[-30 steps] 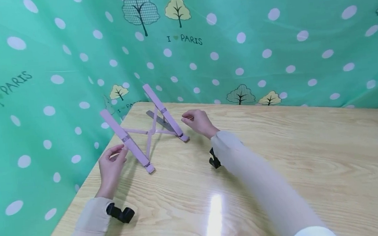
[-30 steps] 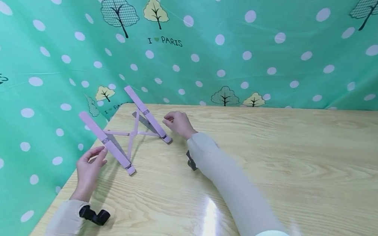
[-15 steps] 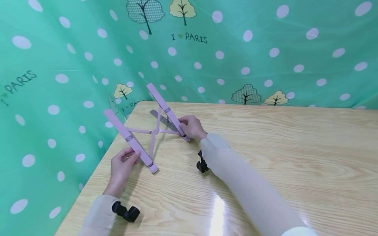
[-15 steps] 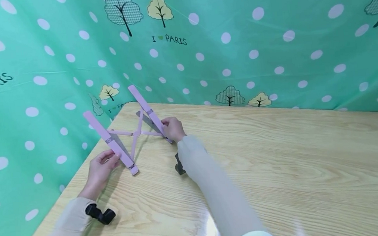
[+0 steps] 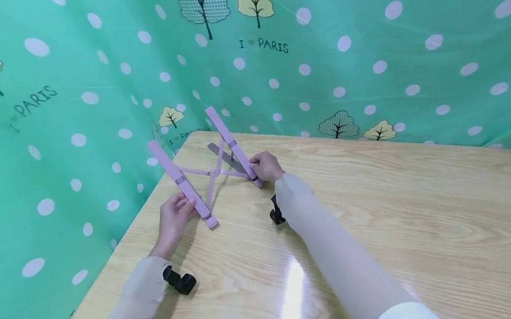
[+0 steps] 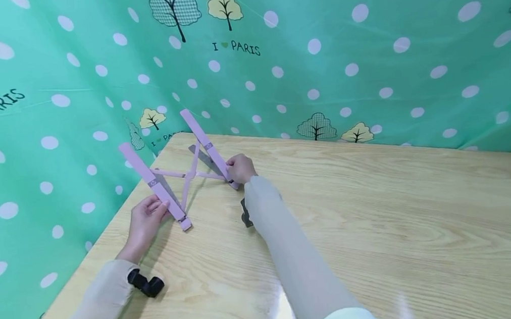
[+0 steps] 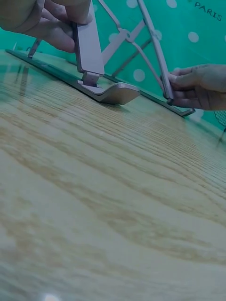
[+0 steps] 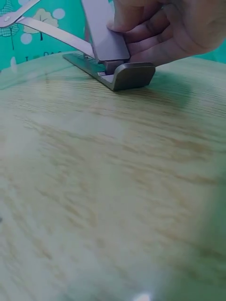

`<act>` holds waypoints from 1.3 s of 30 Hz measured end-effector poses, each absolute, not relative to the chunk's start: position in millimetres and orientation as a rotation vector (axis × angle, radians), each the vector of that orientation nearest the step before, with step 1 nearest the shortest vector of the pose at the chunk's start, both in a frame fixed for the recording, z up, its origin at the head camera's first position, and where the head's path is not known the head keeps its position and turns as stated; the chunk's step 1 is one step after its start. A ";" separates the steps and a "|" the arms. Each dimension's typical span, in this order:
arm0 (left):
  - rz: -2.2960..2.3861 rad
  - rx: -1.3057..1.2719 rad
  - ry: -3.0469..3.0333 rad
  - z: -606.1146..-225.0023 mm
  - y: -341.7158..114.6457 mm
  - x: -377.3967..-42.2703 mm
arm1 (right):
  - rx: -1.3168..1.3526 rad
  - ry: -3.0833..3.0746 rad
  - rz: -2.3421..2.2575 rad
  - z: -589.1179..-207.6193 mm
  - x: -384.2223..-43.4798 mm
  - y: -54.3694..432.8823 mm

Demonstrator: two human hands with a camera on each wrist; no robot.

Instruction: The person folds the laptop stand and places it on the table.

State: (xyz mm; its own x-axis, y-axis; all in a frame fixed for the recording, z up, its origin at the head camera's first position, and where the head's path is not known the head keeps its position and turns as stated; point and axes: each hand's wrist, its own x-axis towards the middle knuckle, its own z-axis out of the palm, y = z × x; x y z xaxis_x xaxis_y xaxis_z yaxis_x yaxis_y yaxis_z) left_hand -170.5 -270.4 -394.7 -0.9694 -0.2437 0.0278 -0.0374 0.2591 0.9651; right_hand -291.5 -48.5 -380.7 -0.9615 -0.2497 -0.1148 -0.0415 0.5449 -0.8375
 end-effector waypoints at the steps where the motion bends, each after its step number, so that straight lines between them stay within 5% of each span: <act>1: -1.794 0.256 -2.353 -394.5 -270.3 -171.2 | -0.242 2.559 -1.376 -380.9 -291.5 -47.5; 39: -1.704 0.082 -2.557 -393.0 -235.0 -198.3 | -0.627 2.526 -1.149 -381.3 -242.9 44.3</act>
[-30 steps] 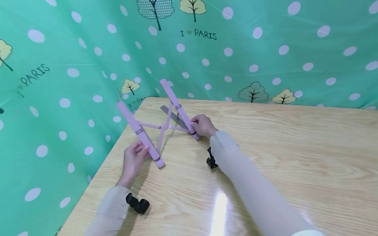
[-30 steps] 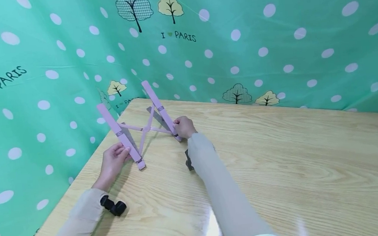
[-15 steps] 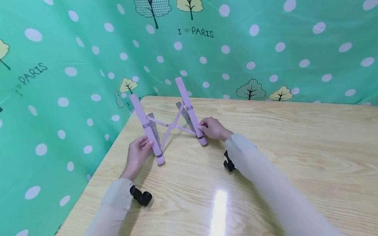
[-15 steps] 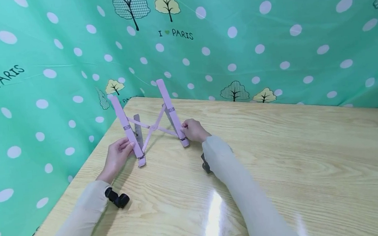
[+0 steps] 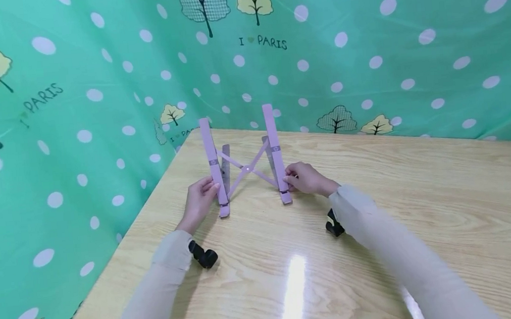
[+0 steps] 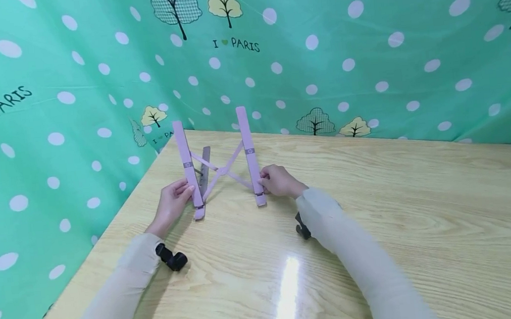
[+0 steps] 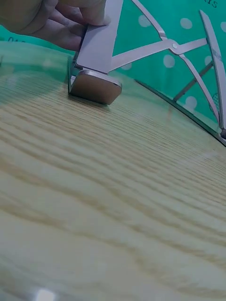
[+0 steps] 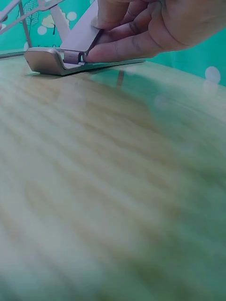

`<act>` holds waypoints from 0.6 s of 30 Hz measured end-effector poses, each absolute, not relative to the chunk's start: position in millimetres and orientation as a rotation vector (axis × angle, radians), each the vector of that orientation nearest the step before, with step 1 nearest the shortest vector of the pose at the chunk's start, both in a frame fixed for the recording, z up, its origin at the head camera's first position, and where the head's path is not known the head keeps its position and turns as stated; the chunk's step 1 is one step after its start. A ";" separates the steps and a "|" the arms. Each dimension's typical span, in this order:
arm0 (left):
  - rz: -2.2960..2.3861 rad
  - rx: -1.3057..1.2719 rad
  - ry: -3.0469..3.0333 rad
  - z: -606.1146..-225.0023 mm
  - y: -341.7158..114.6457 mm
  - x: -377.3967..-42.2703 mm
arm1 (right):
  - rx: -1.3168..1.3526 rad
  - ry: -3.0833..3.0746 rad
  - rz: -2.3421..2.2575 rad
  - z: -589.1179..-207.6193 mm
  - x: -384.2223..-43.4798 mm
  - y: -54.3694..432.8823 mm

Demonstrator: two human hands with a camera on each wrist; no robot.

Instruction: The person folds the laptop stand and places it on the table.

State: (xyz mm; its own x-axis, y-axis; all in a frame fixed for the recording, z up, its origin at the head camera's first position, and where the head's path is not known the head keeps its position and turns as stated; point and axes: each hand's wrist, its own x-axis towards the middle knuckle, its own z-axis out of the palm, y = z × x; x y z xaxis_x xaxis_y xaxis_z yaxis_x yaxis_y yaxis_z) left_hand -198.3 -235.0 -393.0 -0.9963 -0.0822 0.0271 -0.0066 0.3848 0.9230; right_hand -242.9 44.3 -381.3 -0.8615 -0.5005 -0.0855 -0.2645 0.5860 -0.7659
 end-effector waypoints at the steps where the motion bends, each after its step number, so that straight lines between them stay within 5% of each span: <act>1: -1.699 0.074 -2.556 -393.1 -232.7 -199.1 | -0.636 2.531 -1.146 -381.5 -241.8 47.1; 18: -1.786 -0.024 -2.583 -394.9 -181.6 -209.9 | -0.623 2.531 -1.230 -390.2 -215.5 104.9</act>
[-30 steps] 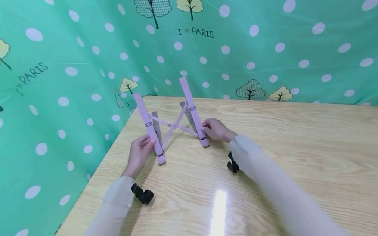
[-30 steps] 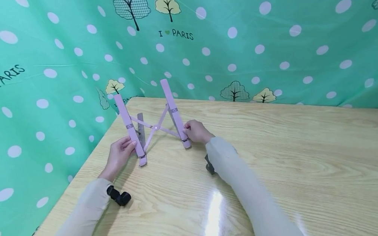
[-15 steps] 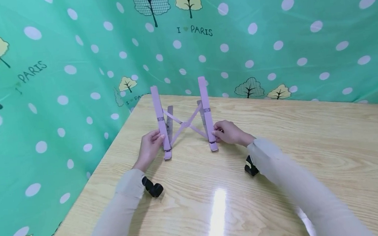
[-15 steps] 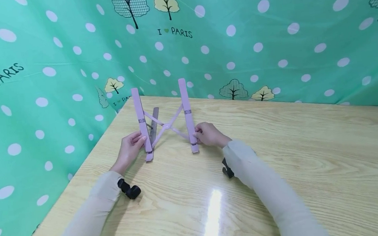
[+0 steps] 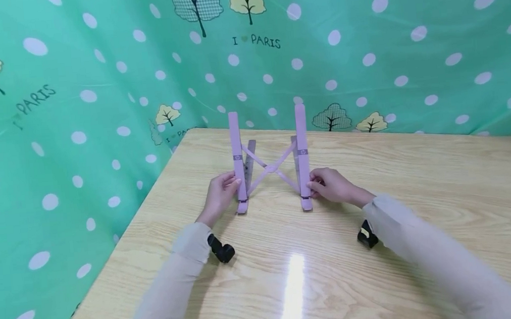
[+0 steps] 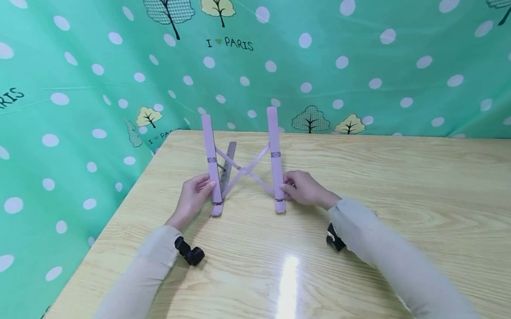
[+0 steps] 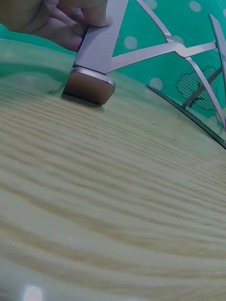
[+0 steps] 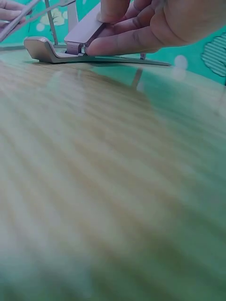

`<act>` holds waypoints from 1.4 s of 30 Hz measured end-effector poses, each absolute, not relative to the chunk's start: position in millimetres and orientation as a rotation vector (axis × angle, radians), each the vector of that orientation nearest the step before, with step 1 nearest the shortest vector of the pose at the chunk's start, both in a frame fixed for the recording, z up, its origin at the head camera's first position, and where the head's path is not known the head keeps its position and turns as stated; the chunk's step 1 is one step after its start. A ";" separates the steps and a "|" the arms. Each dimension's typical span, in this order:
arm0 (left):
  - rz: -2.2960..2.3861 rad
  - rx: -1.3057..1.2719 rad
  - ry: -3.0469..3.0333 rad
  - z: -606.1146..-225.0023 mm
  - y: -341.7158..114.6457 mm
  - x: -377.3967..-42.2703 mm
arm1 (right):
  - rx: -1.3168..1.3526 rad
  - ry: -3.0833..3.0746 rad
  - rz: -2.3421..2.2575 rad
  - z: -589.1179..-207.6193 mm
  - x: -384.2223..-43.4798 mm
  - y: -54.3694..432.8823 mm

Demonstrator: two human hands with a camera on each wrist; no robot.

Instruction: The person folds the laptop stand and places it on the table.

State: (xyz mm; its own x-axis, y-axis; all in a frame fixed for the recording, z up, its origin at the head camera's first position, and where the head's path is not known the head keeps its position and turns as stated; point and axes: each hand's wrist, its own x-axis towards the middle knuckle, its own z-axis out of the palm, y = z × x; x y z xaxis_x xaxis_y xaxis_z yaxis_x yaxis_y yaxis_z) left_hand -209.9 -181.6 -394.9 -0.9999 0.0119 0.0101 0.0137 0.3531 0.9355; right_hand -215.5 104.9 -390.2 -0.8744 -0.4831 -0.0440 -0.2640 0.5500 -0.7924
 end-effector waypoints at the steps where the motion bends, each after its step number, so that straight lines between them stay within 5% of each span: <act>1: -1.806 -0.032 -2.576 -395.5 -177.3 -210.3 | -0.617 2.530 -1.235 -390.5 -213.5 109.5; 42: -1.892 -0.292 -2.632 -400.6 -42.3 -206.8 | -0.456 2.598 -1.287 -384.9 -157.5 244.8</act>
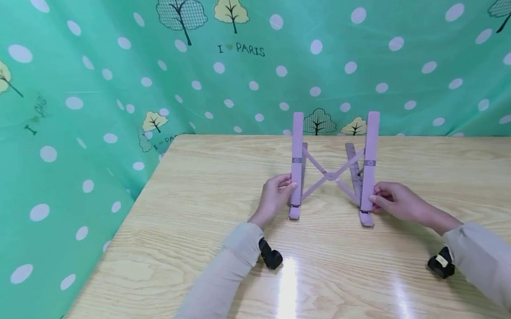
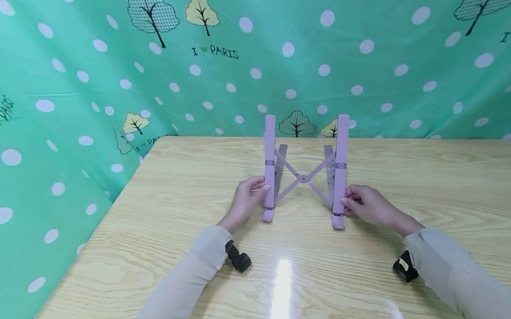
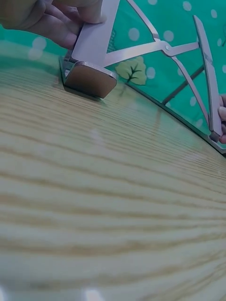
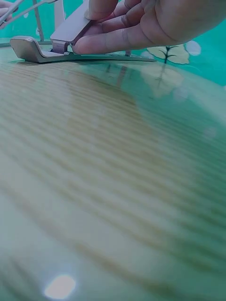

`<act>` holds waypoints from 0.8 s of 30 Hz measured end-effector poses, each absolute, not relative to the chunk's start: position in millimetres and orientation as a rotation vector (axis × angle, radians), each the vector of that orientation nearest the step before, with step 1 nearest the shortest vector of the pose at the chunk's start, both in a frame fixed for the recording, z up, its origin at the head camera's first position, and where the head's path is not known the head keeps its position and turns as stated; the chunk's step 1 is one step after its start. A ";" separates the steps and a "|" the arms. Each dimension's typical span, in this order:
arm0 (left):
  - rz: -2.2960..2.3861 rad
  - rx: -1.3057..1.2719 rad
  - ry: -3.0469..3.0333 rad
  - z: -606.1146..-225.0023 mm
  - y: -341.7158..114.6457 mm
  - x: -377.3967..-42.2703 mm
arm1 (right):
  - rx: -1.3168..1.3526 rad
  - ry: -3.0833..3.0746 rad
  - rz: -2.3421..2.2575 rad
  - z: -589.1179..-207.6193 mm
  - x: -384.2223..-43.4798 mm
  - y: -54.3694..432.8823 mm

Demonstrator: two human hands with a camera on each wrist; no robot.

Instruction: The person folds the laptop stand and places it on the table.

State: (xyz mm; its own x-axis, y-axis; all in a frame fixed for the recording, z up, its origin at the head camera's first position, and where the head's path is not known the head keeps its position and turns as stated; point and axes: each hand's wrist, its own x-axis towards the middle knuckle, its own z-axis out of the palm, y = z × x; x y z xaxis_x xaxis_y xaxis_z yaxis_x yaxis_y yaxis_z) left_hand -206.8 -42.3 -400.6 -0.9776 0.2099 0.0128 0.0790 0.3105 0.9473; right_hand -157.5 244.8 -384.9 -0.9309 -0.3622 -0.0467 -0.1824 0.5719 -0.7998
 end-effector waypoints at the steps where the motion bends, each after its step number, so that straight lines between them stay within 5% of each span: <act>1: 1.759 0.279 2.454 -401.1 -39.7 -206.7 | -0.445 2.597 -1.289 -385.0 -156.5 247.3; 24: 1.775 0.351 2.371 -402.9 -38.8 -207.3 | -0.146 2.536 -1.595 -385.7 -151.1 248.2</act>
State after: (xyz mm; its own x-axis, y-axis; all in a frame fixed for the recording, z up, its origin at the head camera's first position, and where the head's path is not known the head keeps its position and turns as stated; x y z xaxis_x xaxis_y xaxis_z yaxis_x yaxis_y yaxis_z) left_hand -207.3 -38.8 -402.9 -0.9598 0.2805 0.0131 0.0915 0.2685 0.9589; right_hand -151.1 248.2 -385.7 -0.9852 -0.1571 -0.0681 -0.0066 0.4325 -0.9016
